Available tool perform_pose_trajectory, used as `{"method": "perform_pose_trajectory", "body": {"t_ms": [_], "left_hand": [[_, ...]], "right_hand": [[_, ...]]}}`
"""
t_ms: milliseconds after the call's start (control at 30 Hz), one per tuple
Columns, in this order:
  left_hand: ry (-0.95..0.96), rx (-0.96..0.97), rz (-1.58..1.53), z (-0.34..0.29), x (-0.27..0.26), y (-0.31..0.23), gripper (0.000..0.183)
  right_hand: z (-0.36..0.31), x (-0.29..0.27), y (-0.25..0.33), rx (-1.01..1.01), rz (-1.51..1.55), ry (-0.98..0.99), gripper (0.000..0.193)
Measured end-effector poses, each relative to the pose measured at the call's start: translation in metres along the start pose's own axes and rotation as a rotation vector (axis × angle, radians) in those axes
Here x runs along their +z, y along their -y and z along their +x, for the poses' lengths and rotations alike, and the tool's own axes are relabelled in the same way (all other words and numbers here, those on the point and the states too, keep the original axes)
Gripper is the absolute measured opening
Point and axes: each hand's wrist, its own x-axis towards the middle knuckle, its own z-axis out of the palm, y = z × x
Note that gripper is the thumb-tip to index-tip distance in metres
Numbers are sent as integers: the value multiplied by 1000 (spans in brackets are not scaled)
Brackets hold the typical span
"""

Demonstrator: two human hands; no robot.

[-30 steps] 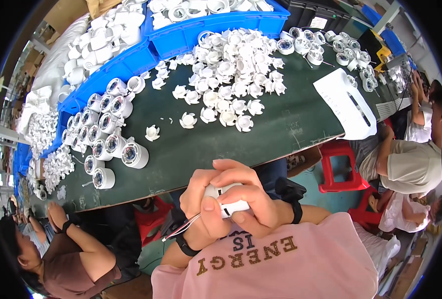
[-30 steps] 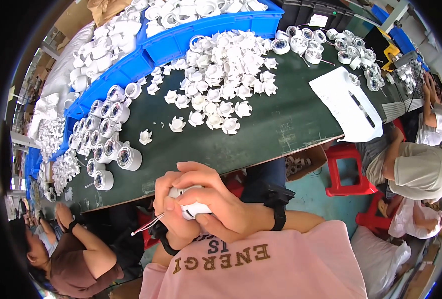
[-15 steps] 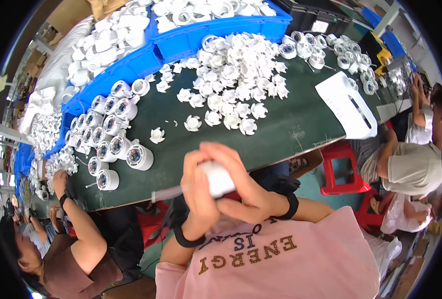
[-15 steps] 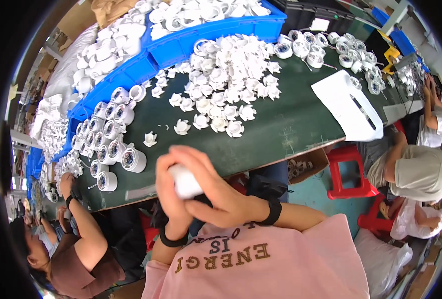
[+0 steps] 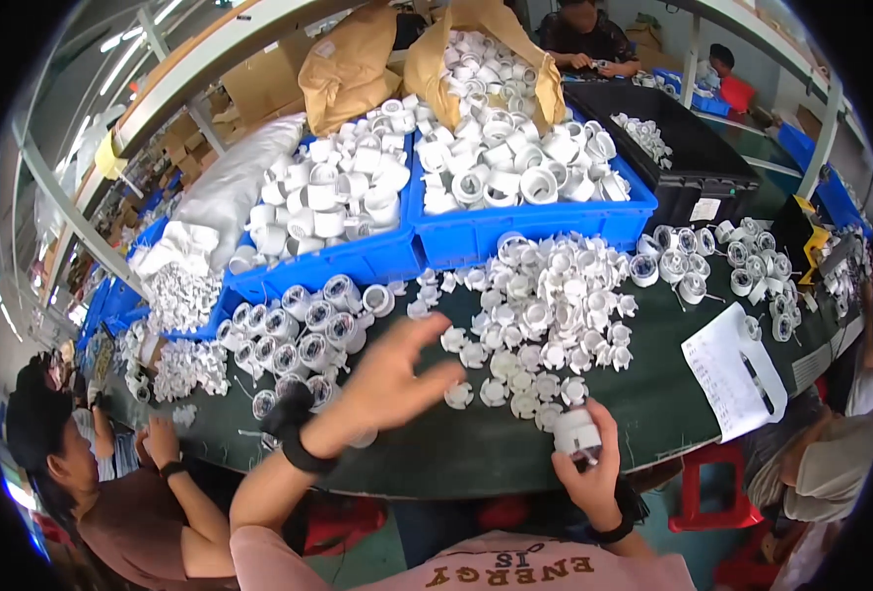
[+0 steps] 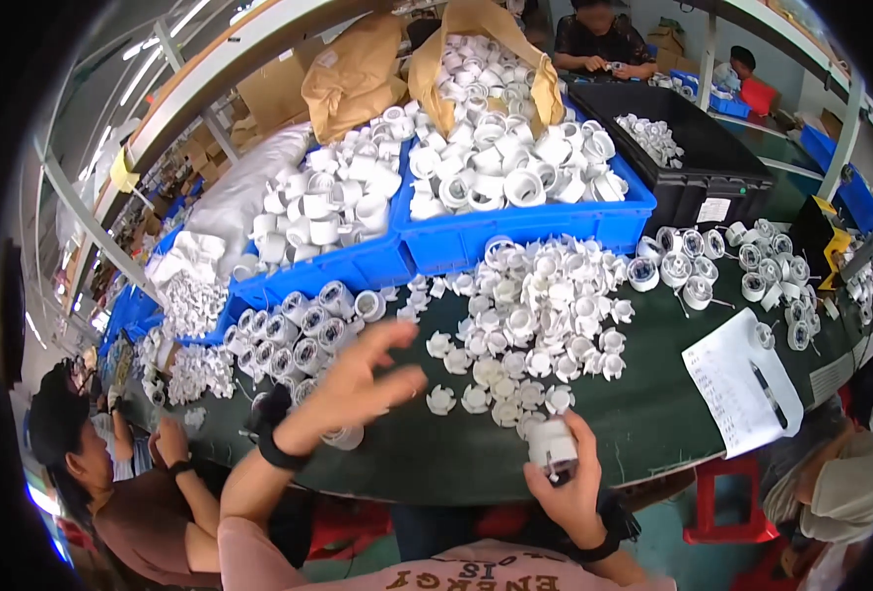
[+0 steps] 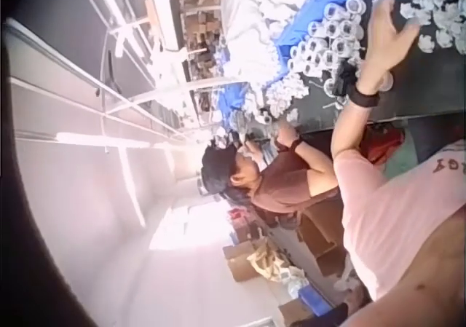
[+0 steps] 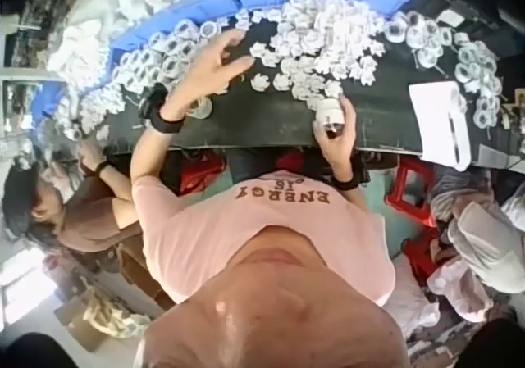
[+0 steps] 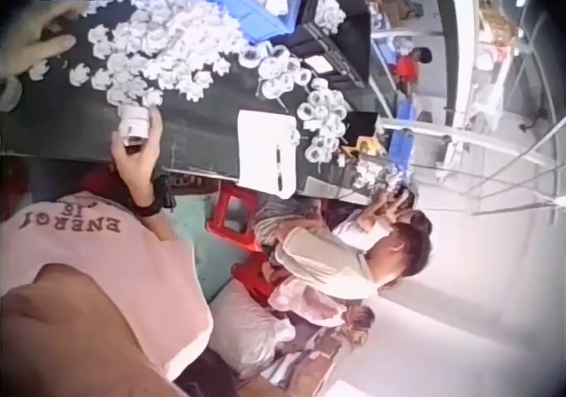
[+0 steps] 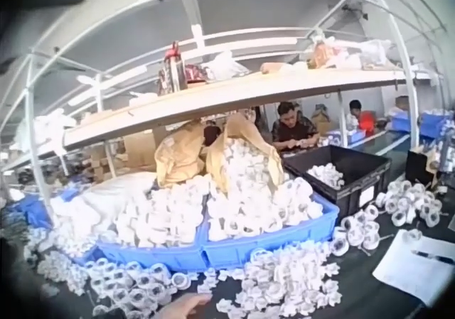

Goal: The person assembles electronic components by hand, picking up white plastic housings and inserting internal components before fitting small white fan blades onto the assembly. After assembling the parts, the person places the completed units onto the work table alongside other finished assemblies.

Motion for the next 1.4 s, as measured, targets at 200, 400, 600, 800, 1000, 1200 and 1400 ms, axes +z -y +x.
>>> {"method": "perform_pose_trajectory", "body": {"t_ms": [200,400,600,800,1000,1200,1400], "left_hand": [[-896,-373,383,135,-148,216,90],[-749,-490,461,191,-162,269,99],[-894,-273,-80,177,-142,189,79],[-110,-262,-576,32,-49,-12,66],[196,-130,-623,-63,28,-98,74],[-232,-280,-645,-88,100,-91,72],[-242,-269,-510,-86,107,-88,61]], "right_hand": [[-1,3,-13,-125,-269,19,69],[6,1,-11,-263,-448,-172,70],[-1,-1,-9,-256,-256,-325,58],[-4,-7,-17,-217,-202,-197,65],[-14,-9,18,74,996,151,61],[-7,-12,52,-72,419,388,67],[-11,-5,57,-233,210,319,69]]}}
